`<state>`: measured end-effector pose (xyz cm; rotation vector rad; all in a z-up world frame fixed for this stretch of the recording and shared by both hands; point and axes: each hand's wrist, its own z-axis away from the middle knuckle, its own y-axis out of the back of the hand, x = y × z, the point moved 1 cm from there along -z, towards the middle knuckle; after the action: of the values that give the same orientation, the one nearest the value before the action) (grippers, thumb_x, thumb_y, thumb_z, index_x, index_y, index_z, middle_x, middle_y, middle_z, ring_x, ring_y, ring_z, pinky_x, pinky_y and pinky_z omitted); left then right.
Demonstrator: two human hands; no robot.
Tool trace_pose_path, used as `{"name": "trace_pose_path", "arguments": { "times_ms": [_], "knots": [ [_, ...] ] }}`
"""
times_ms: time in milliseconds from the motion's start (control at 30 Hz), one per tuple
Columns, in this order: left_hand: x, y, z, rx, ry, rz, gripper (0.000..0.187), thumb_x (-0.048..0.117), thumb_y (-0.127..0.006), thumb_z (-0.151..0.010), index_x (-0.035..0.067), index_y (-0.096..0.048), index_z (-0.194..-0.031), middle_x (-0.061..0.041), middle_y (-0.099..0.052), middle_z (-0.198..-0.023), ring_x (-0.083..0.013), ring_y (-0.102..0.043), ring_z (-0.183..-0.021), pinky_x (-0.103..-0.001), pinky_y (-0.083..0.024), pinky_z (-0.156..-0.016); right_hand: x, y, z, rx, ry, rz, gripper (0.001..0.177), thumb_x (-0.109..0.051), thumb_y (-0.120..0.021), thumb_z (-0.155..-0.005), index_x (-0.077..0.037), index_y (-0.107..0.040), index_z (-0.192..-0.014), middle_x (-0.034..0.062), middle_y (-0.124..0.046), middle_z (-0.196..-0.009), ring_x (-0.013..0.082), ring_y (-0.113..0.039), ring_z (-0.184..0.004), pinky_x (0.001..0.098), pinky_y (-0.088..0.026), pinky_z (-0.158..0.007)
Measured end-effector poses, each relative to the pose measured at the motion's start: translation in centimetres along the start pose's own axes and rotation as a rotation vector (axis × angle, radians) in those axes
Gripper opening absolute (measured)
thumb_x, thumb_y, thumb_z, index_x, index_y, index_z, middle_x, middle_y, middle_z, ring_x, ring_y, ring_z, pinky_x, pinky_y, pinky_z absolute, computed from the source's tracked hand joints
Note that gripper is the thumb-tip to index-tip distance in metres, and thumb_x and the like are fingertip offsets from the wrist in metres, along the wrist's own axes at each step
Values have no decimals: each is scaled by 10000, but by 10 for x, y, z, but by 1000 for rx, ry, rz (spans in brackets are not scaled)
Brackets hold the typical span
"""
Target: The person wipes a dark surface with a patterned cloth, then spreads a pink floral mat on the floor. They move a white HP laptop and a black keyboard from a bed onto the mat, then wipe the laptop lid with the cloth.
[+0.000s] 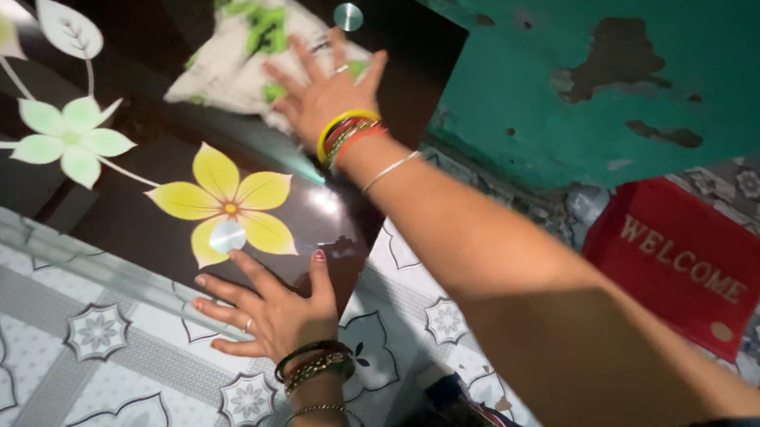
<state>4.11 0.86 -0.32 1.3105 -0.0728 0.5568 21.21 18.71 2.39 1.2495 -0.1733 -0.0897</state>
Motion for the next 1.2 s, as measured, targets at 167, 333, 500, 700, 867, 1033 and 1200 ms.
{"name": "trace_pose_path", "arguments": {
  "times_ms": [167,333,500,700,867,1033,1200],
  "knots": [
    [-2,3,-3,-32,-13,81,1076,716,-593,-853,136,-144,-1640,-294,70,-1681,-484,130,-1535,-775,79,-1095,71,-16,0,102,-297,-169,607,-611,-440,-996,-444,-287,-1559,12,-180,-1668,409,-187,-1497,798,-237,-1053],
    [-10,-5,-3,50,30,402,960,623,-489,-961,93,-93,-1657,-229,21,-1731,-439,90,-1586,-666,46,-1208,76,-37,32,238,-404,-165,589,-558,-529,-976,-373,-409,-1522,53,-395,-1541,435,-375,-1378,703,-430,-954],
    [-28,-9,-6,115,-4,824,818,522,-385,-1076,32,-83,-1657,-239,5,-1741,-442,76,-1601,-537,3,-1275,31,-45,108,221,-287,-127,573,-484,-577,-970,-269,-477,-1492,159,-454,-1440,463,-453,-1246,567,-584,-731],
    [-38,-1,0,29,-40,1243,748,551,-318,-1105,23,-224,-1625,-215,-189,-1751,-356,-132,-1649,-493,-89,-1322,-57,-38,201,103,-18,-250,659,-375,-644,-904,-77,-481,-1469,199,-500,-1248,380,-535,-1115,419,-616,-688],
    [-55,26,8,-76,275,1447,743,541,-257,-1033,74,-242,-1611,-148,-319,-1652,-280,-325,-1498,-420,-207,-1192,-99,-24,235,51,262,-348,580,-216,-667,-888,-79,-538,-1437,177,-554,-1226,371,-573,-1120,396,-608,-762],
    [-62,41,19,25,327,1619,660,491,-339,-1039,48,-362,-1528,-130,-517,-1472,-230,-557,-1280,-346,-486,-1039,-103,-9,245,41,470,-655,526,-227,-710,-837,-169,-620,-1351,163,-596,-1132,356,-617,-1035,424,-574,-812],
    [-60,30,29,21,306,1527,536,378,-466,-1143,-112,-546,-1345,-233,-578,-1139,-272,-497,-986,-399,-437,-874,-85,10,254,208,500,-649,468,-209,-713,-878,-212,-651,-1342,122,-617,-1172,338,-639,-1035,415,-594,-739]
  ]
}}
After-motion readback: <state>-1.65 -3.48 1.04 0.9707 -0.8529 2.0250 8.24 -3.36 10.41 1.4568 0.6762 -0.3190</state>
